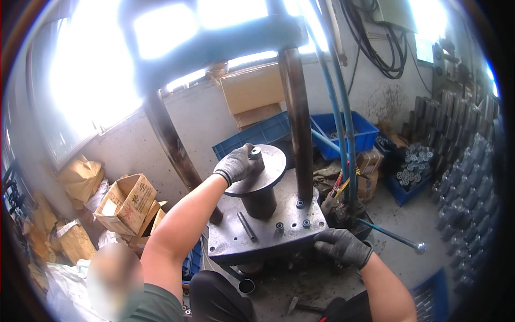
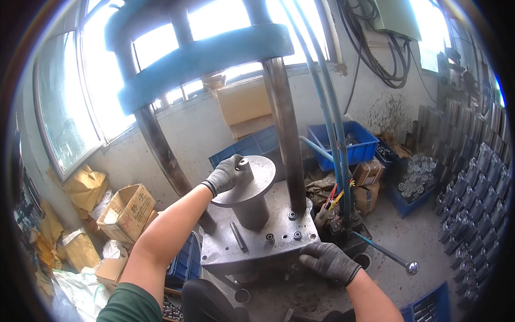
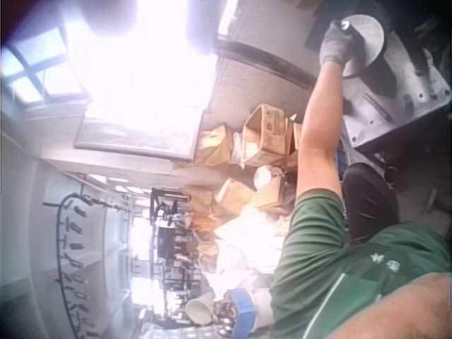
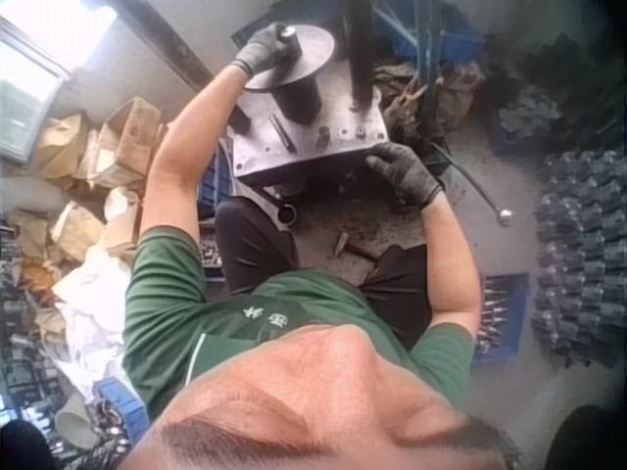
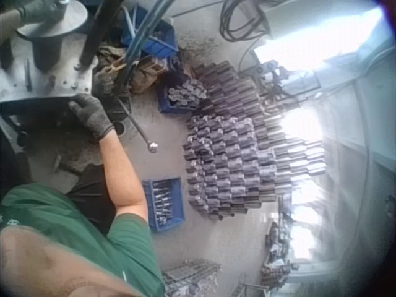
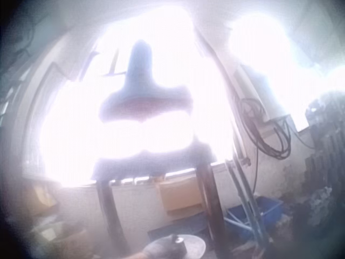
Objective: The worker uses a hydraulic press or similar industrial machine to assemble cylindrical metal components by pressing rods and gears together.
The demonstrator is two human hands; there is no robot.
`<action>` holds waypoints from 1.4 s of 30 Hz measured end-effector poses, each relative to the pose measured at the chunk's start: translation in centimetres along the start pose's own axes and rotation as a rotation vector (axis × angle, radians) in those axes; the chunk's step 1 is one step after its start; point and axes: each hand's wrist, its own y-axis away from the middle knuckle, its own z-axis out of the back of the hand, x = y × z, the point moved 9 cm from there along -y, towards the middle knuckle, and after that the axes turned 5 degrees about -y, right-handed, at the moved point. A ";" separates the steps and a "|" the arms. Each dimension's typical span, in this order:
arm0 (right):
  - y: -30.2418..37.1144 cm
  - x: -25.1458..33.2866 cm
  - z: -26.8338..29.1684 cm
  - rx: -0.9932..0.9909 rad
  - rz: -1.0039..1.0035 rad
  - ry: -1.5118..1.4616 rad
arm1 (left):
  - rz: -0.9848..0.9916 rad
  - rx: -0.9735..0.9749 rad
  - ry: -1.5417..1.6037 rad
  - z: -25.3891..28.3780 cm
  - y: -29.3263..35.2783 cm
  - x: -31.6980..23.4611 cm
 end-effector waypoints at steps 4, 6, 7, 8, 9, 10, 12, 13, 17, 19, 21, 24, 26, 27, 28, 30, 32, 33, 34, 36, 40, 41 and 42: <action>-0.3 -1.0 0.3 -0.023 0.084 0.065 | 0.008 0.020 -0.039 0.3 0.1 -0.3; -0.6 -0.1 0.0 -0.026 0.154 0.099 | 0.034 0.036 0.029 0.0 -0.1 0.7; -0.6 -0.3 0.0 -0.020 0.094 0.064 | 0.045 0.033 0.032 0.7 1.1 -0.4; -0.5 -0.8 0.1 -0.023 0.026 0.027 | 0.072 0.016 0.008 2.0 2.8 -2.8; -0.5 -0.9 0.0 -0.017 0.027 0.036 | 0.102 -0.011 -0.016 3.3 4.1 -4.2; -0.6 -1.0 0.1 -0.044 0.080 0.036 | 0.123 -0.029 -0.005 3.4 5.0 -4.4; -0.6 -1.7 0.3 -0.062 0.136 0.046 | 0.057 -0.154 0.183 3.8 6.9 -3.2; -0.5 -2.3 0.6 -0.079 0.141 0.027 | -0.020 -0.269 0.362 4.4 8.3 -2.6; 0.8 0.7 1.2 -0.186 0.064 0.192 | -0.033 -0.345 0.653 4.7 18.9 1.7; 0.7 -1.2 1.5 -0.170 0.044 0.149 | 0.147 -0.324 0.736 3.4 25.0 5.7; 0.4 -1.8 1.5 -0.170 0.202 0.374 | 0.276 -0.321 0.698 2.2 32.2 10.7; -0.4 -1.0 0.3 -0.130 0.018 0.127 | 0.537 -0.354 0.586 -1.1 44.0 18.7; -0.5 -0.2 0.9 -0.168 0.048 0.172 | 0.665 -0.425 0.501 -1.8 51.8 20.8; -0.4 -0.7 2.1 -0.183 0.198 0.326 | 0.809 -0.384 0.580 -3.4 55.2 21.0; -1.3 -1.7 2.1 -0.143 0.169 0.215 | 0.808 -0.427 0.532 -5.3 59.3 22.5; -1.3 -3.2 2.6 -0.121 0.154 0.176 | 1.123 -0.412 0.864 -11.0 66.1 22.1; -1.6 -6.4 4.2 -0.084 0.240 0.294 | 1.113 -0.351 0.760 -13.8 70.4 19.4; -1.6 -8.8 5.2 -0.043 0.286 0.351 | 1.209 -0.213 0.788 -16.3 72.9 18.1; -1.6 -10.6 4.8 -0.006 0.288 0.350 | 1.289 -0.067 0.818 -18.7 75.4 17.2; -1.0 -14.0 3.5 0.160 0.301 0.574 | 1.304 0.006 0.787 -21.8 79.8 15.6; 0.3 -17.9 1.9 0.437 0.324 1.029 | 1.193 0.174 0.564 -24.5 82.8 14.5; 0.2 -17.9 2.0 0.452 0.323 1.031 | 1.144 0.248 0.498 -25.2 83.3 14.7; -0.9 -18.7 2.9 0.339 -0.062 0.622 | 1.171 0.253 0.499 -25.4 84.6 15.2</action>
